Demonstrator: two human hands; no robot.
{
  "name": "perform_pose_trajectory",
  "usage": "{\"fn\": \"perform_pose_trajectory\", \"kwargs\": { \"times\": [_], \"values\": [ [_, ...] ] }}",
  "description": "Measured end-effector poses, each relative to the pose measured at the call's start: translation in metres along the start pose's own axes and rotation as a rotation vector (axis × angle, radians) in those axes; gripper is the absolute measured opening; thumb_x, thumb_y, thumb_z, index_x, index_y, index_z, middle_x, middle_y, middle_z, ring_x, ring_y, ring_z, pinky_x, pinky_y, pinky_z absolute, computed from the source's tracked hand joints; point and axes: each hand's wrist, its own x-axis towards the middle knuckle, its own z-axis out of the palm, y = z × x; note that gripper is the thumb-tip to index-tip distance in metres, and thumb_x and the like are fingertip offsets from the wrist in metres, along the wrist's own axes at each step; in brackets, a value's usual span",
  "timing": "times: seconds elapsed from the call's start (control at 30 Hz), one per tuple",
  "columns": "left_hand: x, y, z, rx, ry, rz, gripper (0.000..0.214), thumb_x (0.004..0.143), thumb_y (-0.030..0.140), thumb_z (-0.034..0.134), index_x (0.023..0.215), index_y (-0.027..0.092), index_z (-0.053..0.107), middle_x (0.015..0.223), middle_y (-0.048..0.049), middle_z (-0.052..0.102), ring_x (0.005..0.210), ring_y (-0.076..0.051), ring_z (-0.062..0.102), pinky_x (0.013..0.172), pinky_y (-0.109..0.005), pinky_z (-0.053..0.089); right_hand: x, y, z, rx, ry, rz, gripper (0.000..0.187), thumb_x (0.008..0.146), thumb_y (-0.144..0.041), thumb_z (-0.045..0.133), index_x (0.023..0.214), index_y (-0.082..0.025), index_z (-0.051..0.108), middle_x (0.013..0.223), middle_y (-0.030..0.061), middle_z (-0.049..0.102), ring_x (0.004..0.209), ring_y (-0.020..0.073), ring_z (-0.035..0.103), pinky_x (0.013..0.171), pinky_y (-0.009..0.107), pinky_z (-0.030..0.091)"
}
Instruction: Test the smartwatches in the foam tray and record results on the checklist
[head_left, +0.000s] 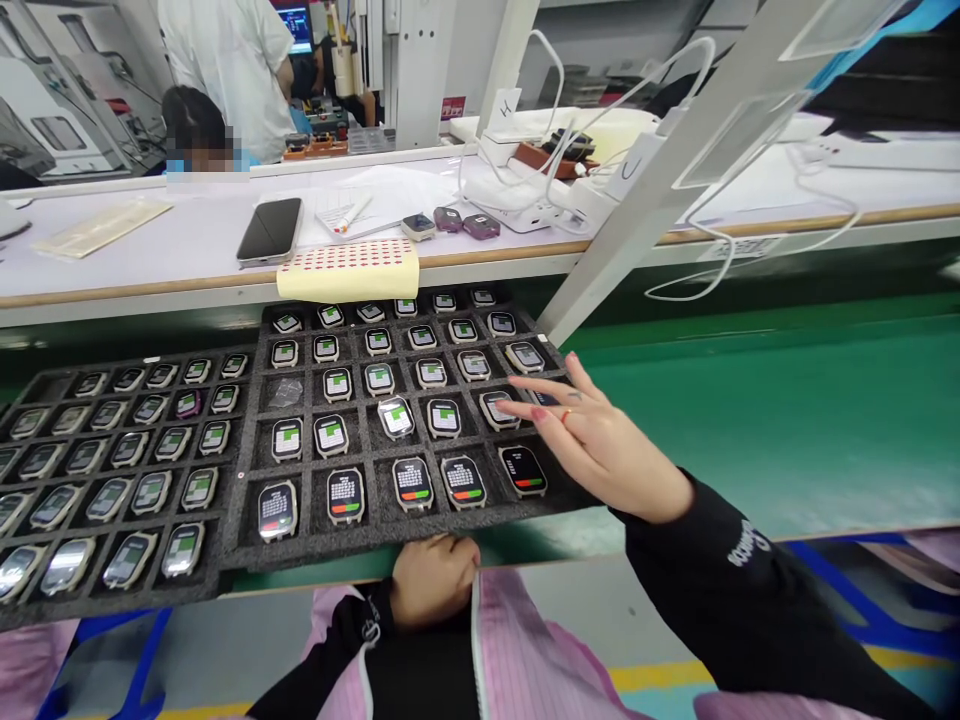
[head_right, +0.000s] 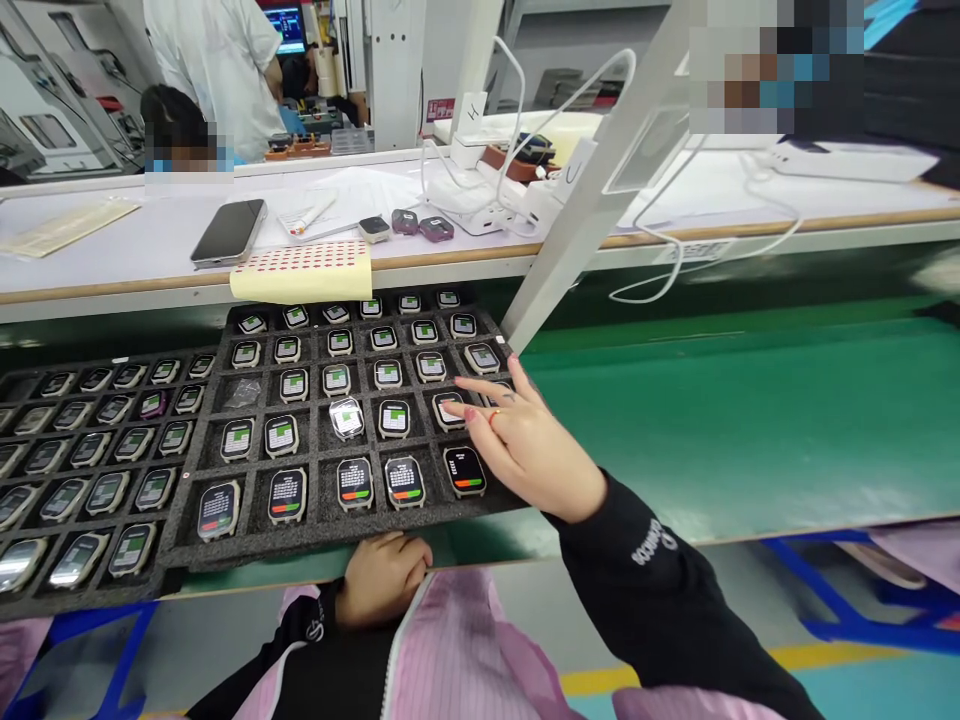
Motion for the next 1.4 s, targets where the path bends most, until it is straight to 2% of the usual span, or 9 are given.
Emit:
{"fn": "perform_pose_trajectory", "kwargs": {
  "times": [0.13,0.23,0.33,0.47,0.63,0.77,0.9,1.07,1.4],
  "values": [
    [0.000,0.000,0.000,0.003,0.008,0.005,0.011,0.088,0.013,0.061,0.087,0.023,0.067,0.079,0.0017,0.072,0.077,-0.016,0.069,0.062,-0.027,0.042,0.012,-0.004,-0.020,0.000,0.084,-0.045,0.043,0.105,-0.020,0.038,0.086,-0.026,0.077,0.108,0.0016,0.077,0.120,0.0297,0.066,0.125,0.068,0.022],
    [0.000,0.001,-0.001,0.005,0.012,0.007,0.011,0.088,0.014,0.061,0.087,0.023,0.067,0.079,0.0013,0.072,0.077,-0.016,0.069,0.062,-0.027,0.042,0.028,-0.012,-0.021,-0.009,0.042,-0.109,0.033,0.103,-0.021,0.045,0.102,-0.026,0.077,0.102,0.0014,0.078,0.110,0.0267,0.071,0.124,0.064,0.029],
    [0.000,0.002,-0.002,0.007,0.016,0.003,0.011,0.089,0.014,0.061,0.087,0.022,0.067,0.079,0.0009,0.072,0.077,-0.016,0.068,0.064,-0.027,0.042,0.046,-0.020,-0.008,-0.033,-0.058,-0.203,0.027,0.101,-0.022,0.051,0.117,-0.022,0.073,0.102,0.0038,0.078,0.108,0.0249,0.071,0.122,0.061,0.033],
    [-0.001,0.002,-0.002,0.008,0.013,-0.004,0.010,0.090,0.015,0.060,0.087,0.022,0.067,0.081,0.0008,0.072,0.080,-0.015,0.068,0.066,-0.027,0.043,0.070,-0.028,0.016,-0.126,-0.196,-0.337,0.029,0.097,-0.019,0.058,0.124,-0.014,0.067,0.110,0.0108,0.075,0.114,0.0260,0.067,0.119,0.056,0.039],
    [-0.003,0.000,-0.001,0.015,0.004,-0.002,0.010,0.090,0.013,0.061,0.090,0.022,0.067,0.082,0.0007,0.073,0.081,-0.015,0.067,0.069,-0.027,0.044,0.095,-0.036,0.045,-0.208,-0.325,-0.438,0.044,0.087,-0.022,0.072,0.127,-0.008,0.062,0.118,0.0171,0.069,0.115,0.0302,0.065,0.117,0.057,0.040],
    [-0.005,-0.001,-0.002,0.024,-0.001,-0.003,0.010,0.090,0.013,0.060,0.091,0.022,0.066,0.085,0.0011,0.074,0.082,-0.015,0.068,0.068,-0.026,0.044,0.109,-0.038,0.057,-0.251,-0.392,-0.431,0.044,0.086,-0.025,0.074,0.125,-0.008,0.064,0.114,0.0160,0.068,0.108,0.0310,0.067,0.115,0.058,0.040],
    [-0.006,-0.001,-0.003,0.028,-0.004,0.007,0.009,0.090,0.014,0.061,0.092,0.022,0.066,0.086,0.0016,0.074,0.081,-0.016,0.068,0.067,-0.026,0.044,0.111,-0.039,0.056,-0.236,-0.422,-0.386,0.046,0.084,-0.027,0.076,0.124,-0.007,0.064,0.113,0.0160,0.069,0.108,0.0318,0.066,0.117,0.056,0.037],
    [-0.006,-0.002,-0.001,0.033,0.004,0.020,0.007,0.091,0.016,0.062,0.092,0.022,0.065,0.085,0.0019,0.073,0.081,-0.016,0.068,0.066,-0.028,0.043,0.110,-0.041,0.054,-0.315,-0.419,-0.398,0.060,0.083,-0.032,0.080,0.132,-0.004,0.059,0.113,0.0191,0.069,0.110,0.0341,0.065,0.118,0.059,0.034],
    [-0.008,-0.004,0.005,0.050,0.015,0.045,0.004,0.092,0.018,0.061,0.090,0.021,0.063,0.085,0.0020,0.072,0.079,-0.015,0.067,0.064,-0.027,0.044,0.111,-0.035,0.055,-0.201,-0.383,-0.391,0.059,0.084,-0.036,0.079,0.131,-0.006,0.061,0.102,0.0149,0.073,0.110,0.0319,0.065,0.118,0.059,0.034]
  ]
}}
